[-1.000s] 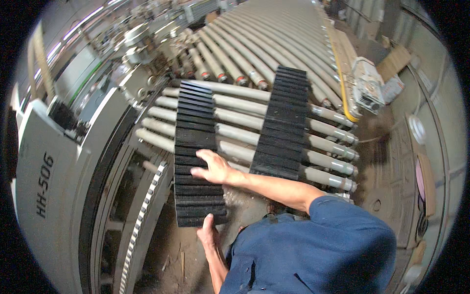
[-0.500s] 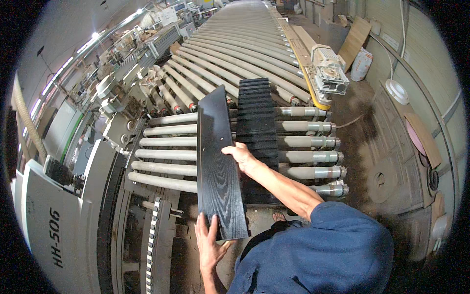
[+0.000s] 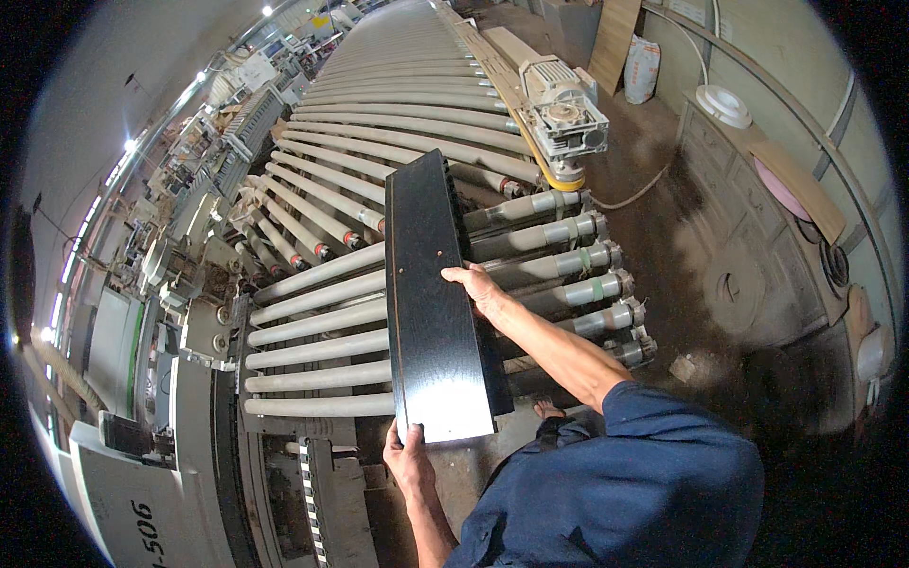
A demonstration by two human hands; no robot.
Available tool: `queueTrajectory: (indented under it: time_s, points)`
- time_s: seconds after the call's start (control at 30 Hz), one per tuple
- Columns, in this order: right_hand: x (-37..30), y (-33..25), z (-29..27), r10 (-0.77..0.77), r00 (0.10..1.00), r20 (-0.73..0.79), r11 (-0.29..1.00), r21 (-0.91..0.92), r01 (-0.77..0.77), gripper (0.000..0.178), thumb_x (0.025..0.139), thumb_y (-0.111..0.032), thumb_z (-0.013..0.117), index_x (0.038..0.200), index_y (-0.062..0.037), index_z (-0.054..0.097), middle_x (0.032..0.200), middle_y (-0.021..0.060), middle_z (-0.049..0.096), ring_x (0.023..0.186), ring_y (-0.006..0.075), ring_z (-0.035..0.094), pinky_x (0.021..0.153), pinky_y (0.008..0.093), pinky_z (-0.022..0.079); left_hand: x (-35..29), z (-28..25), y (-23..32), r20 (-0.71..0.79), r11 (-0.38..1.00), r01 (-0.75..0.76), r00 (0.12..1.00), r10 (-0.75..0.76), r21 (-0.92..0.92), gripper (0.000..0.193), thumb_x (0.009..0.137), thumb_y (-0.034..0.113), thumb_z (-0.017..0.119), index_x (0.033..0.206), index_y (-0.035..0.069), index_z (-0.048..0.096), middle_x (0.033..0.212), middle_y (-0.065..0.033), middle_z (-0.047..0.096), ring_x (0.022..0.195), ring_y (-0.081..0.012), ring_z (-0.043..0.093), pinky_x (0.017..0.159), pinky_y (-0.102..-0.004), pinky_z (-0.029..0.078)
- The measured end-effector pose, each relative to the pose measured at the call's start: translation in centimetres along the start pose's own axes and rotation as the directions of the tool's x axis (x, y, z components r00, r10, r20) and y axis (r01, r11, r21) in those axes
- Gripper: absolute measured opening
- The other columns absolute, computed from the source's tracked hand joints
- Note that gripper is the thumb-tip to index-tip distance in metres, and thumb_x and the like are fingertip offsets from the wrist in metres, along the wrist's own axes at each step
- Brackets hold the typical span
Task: The person repeatedly picks up black rectangular panels from a roller conveyor and stacks them on a growing pile on the floor. The person handles the panels one at a time, placing them carefully on top of the stack.
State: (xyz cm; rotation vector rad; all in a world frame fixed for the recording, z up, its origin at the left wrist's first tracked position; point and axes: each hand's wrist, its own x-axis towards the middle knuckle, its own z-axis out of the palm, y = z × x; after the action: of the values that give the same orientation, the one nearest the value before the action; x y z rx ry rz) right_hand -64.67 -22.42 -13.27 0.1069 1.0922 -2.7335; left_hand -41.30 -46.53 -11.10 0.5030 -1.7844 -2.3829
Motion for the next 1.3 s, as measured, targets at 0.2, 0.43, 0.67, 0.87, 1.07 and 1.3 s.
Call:
queueTrajectory:
  time_s: [0.2, 0.43, 0.67, 0.87, 1.07, 1.3]
  points:
    - [1.3, 0.0, -1.9, 0.055, 0.994, -0.089, 0.998, 0.003, -0.055, 0.035, 0.084, -0.016, 0.066, 0.115, 0.0000, 0.062, 0.110, 0.0152, 0.067, 0.101, 0.0259, 0.065, 0.091, 0.0382, 0.052, 0.4, 1.8, 0.5, -0.032, 0.998, -0.007, 0.999, 0.009, 0.065, 0.040, 0.085, 0.001, 0.067, 0.123, -0.008, 0.059, 0.103, -0.0104, 0.067, 0.090, -0.0168, 0.062, 0.081, -0.0293, 0.050]
    - [0.3, -1.1, -2.6, -0.769, 0.640, 0.008, 0.326, -0.855, 0.404, 0.059, 0.087, -0.011, 0.061, 0.141, 0.0019, 0.041, 0.145, 0.0202, 0.044, 0.136, 0.0313, 0.041, 0.116, 0.0407, 0.029, -1.2, 1.2, -1.5, -0.238, 0.757, 0.019, 0.954, 0.181, 0.653, 0.086, 0.084, 0.026, 0.076, 0.152, 0.005, 0.026, 0.151, -0.0188, 0.026, 0.133, -0.0340, 0.037, 0.109, -0.0462, 0.034]
    - [0.7, -1.8, -6.3, -0.557, 0.828, -0.063, 0.480, -0.839, 0.259, 0.055, 0.090, -0.016, 0.063, 0.138, 0.0039, 0.046, 0.138, 0.0226, 0.053, 0.130, 0.0299, 0.050, 0.110, 0.0394, 0.037, -2.1, 3.9, -7.2, 0.033, 0.715, 0.348, 0.910, -0.414, -0.607, 0.069, 0.084, 0.032, 0.075, 0.139, 0.004, 0.044, 0.128, -0.0080, 0.057, 0.117, -0.0279, 0.054, 0.105, -0.0467, 0.039]
    - [2.9, -3.8, -9.3, -0.512, 0.858, -0.042, 0.450, -0.864, 0.226, 0.050, 0.089, -0.013, 0.063, 0.135, 0.0019, 0.050, 0.134, 0.0211, 0.057, 0.125, 0.0286, 0.055, 0.107, 0.0387, 0.042, -1.6, 4.6, -6.9, -0.046, 0.773, 0.299, 0.920, -0.389, -0.559, 0.067, 0.077, 0.018, 0.077, 0.134, -0.001, 0.049, 0.128, -0.0116, 0.058, 0.116, -0.0288, 0.056, 0.103, -0.0444, 0.044]
    - [9.1, -9.4, -8.8, -0.523, 0.825, 0.214, 0.000, -0.968, 0.251, 0.052, 0.088, -0.028, 0.066, 0.129, 0.0035, 0.055, 0.130, 0.0230, 0.058, 0.123, 0.0319, 0.056, 0.105, 0.0389, 0.043, -5.5, 0.4, -5.3, -0.166, 0.797, 0.253, 0.901, -0.400, -0.548, 0.074, 0.071, 0.015, 0.078, 0.136, -0.002, 0.047, 0.130, -0.0132, 0.057, 0.118, -0.0313, 0.056, 0.103, -0.0455, 0.045]
    - [15.0, -11.1, -1.9, -0.120, 0.950, 0.287, -0.381, -0.897, 0.223, 0.078, 0.081, -0.054, 0.068, 0.127, 0.0079, 0.054, 0.128, 0.0267, 0.057, 0.121, 0.0383, 0.054, 0.102, 0.0452, 0.043, -14.1, -8.2, -3.6, -0.389, 0.768, 0.149, 0.793, -0.469, -0.622, 0.063, 0.079, 0.021, 0.071, 0.135, 0.001, 0.050, 0.131, -0.0170, 0.057, 0.120, -0.0341, 0.055, 0.104, -0.0518, 0.044]
